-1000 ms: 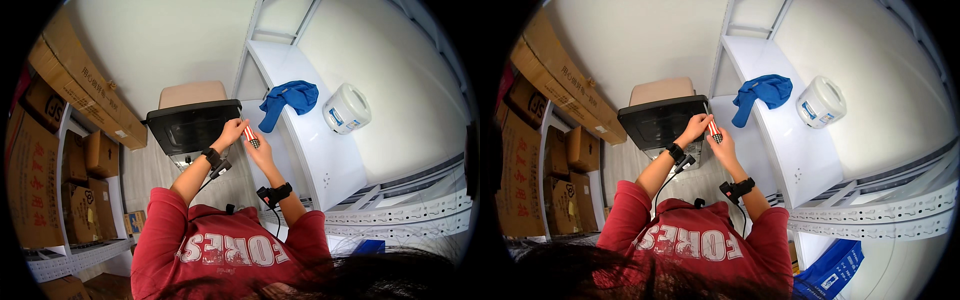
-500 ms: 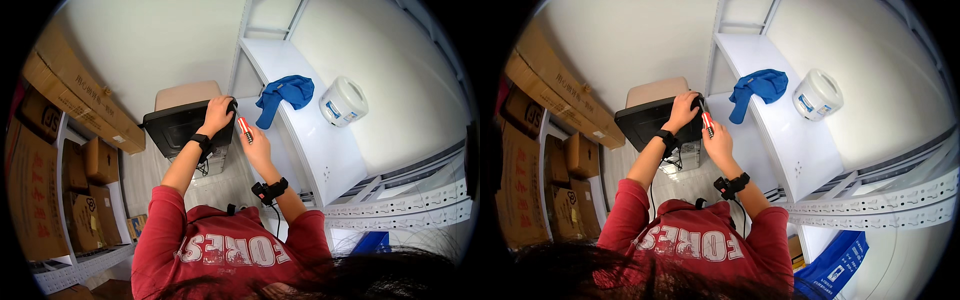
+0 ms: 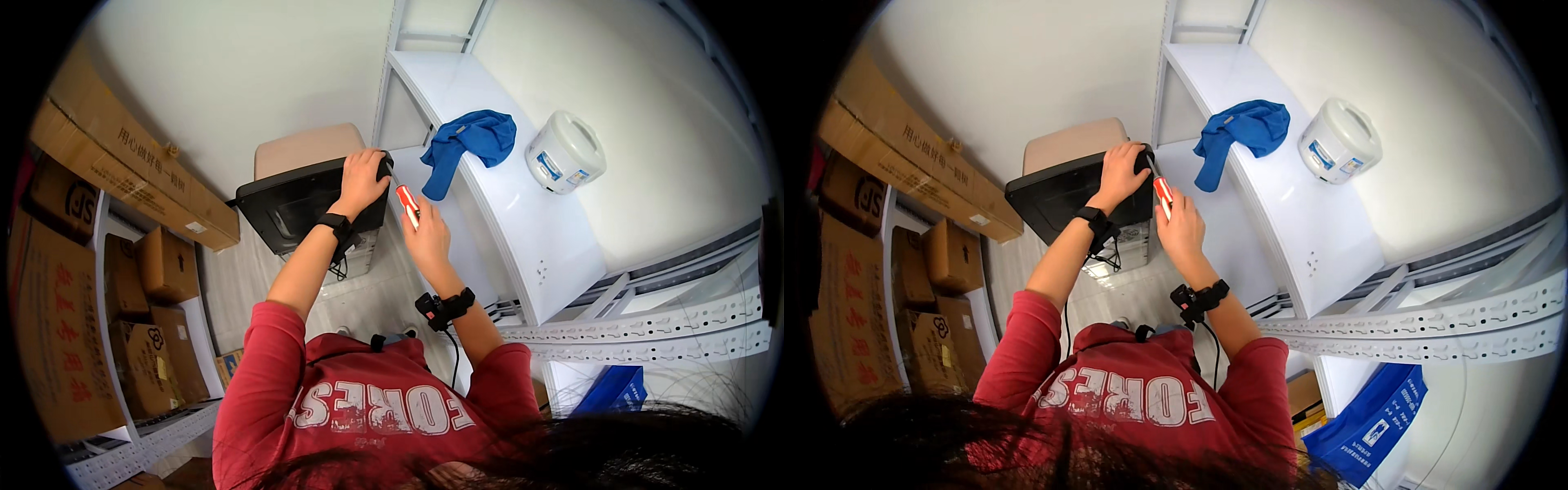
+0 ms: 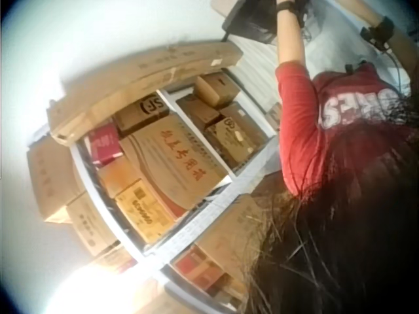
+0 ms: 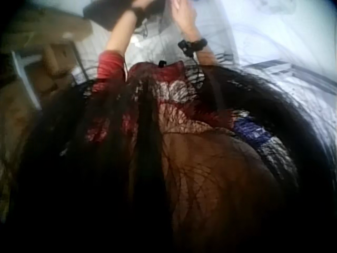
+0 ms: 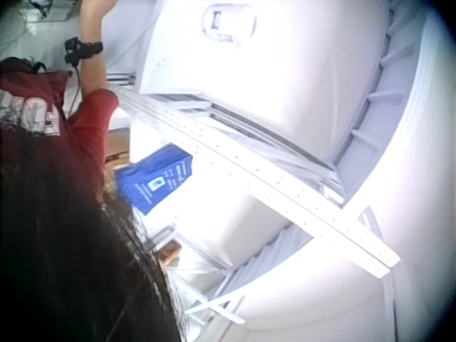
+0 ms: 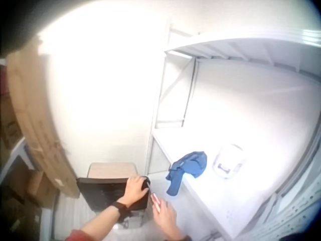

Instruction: The person uses a screwdriver to unscrew several screws from the top and back panels of a black kitchen appliance, removing a screw from a hole and placing it on the floor.

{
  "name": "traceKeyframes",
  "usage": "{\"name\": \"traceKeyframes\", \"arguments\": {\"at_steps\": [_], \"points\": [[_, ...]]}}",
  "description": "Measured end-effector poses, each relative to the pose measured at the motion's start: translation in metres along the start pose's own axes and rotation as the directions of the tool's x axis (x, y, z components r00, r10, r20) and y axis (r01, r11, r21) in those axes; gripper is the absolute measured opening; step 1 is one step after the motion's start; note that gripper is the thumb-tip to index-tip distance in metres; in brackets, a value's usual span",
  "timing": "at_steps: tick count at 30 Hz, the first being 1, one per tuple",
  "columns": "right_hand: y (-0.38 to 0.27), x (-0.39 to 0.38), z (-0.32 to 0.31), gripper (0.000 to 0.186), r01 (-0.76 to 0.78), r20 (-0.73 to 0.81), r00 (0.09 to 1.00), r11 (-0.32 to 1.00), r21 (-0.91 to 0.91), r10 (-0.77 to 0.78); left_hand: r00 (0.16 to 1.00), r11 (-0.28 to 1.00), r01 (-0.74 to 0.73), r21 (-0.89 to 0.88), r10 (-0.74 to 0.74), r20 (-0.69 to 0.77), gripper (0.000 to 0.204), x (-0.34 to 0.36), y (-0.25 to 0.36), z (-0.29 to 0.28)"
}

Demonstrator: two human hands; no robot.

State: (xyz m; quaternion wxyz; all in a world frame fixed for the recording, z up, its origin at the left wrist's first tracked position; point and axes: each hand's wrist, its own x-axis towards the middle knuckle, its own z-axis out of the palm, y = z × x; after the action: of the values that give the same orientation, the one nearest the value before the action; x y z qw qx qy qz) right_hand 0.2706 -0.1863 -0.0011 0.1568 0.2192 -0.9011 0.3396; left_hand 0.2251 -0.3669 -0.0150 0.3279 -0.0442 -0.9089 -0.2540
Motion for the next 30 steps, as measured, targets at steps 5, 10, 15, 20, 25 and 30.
{"name": "traceKeyframes", "arguments": {"at_steps": [5, 10, 15, 20, 25, 30], "points": [[0.006, -0.005, 0.0, 0.03, -0.044, -0.049, 0.998, 0.996, 0.077, 0.048, 0.998, 0.998, -0.054, 0.038, 0.055, -0.028, 0.047, -0.004, 0.0, 0.0], [0.01, 0.003, 0.002, 0.035, -0.246, 0.184, 0.959, 0.955, 0.165, 0.215, 0.997, 0.995, -0.076, 0.059, 0.075, 0.023, 0.053, -0.003, 0.002, 0.0], [-0.009, -0.005, -0.008, 0.037, -0.012, -0.056, 0.998, 1.0, 0.028, 0.014, 0.995, 0.994, -0.091, 0.061, 0.088, 0.051, 0.055, -0.005, -0.003, -0.003], [0.0, -0.007, -0.005, 0.037, 0.026, -0.108, 0.994, 0.994, 0.104, -0.015, 0.993, 0.994, -0.092, 0.065, 0.087, 0.074, 0.056, -0.005, -0.001, -0.004], [0.005, -0.001, -0.004, 0.031, -0.118, 0.054, 0.993, 0.969, 0.219, 0.109, 0.992, 0.992, -0.105, 0.065, 0.099, 0.084, 0.057, -0.007, -0.002, -0.005], [-0.008, -0.004, -0.01, 0.033, 0.049, -0.059, 0.997, 0.992, 0.112, -0.042, 0.991, 0.99, -0.12, 0.073, 0.116, 0.065, 0.058, -0.009, -0.003, -0.006]]}}
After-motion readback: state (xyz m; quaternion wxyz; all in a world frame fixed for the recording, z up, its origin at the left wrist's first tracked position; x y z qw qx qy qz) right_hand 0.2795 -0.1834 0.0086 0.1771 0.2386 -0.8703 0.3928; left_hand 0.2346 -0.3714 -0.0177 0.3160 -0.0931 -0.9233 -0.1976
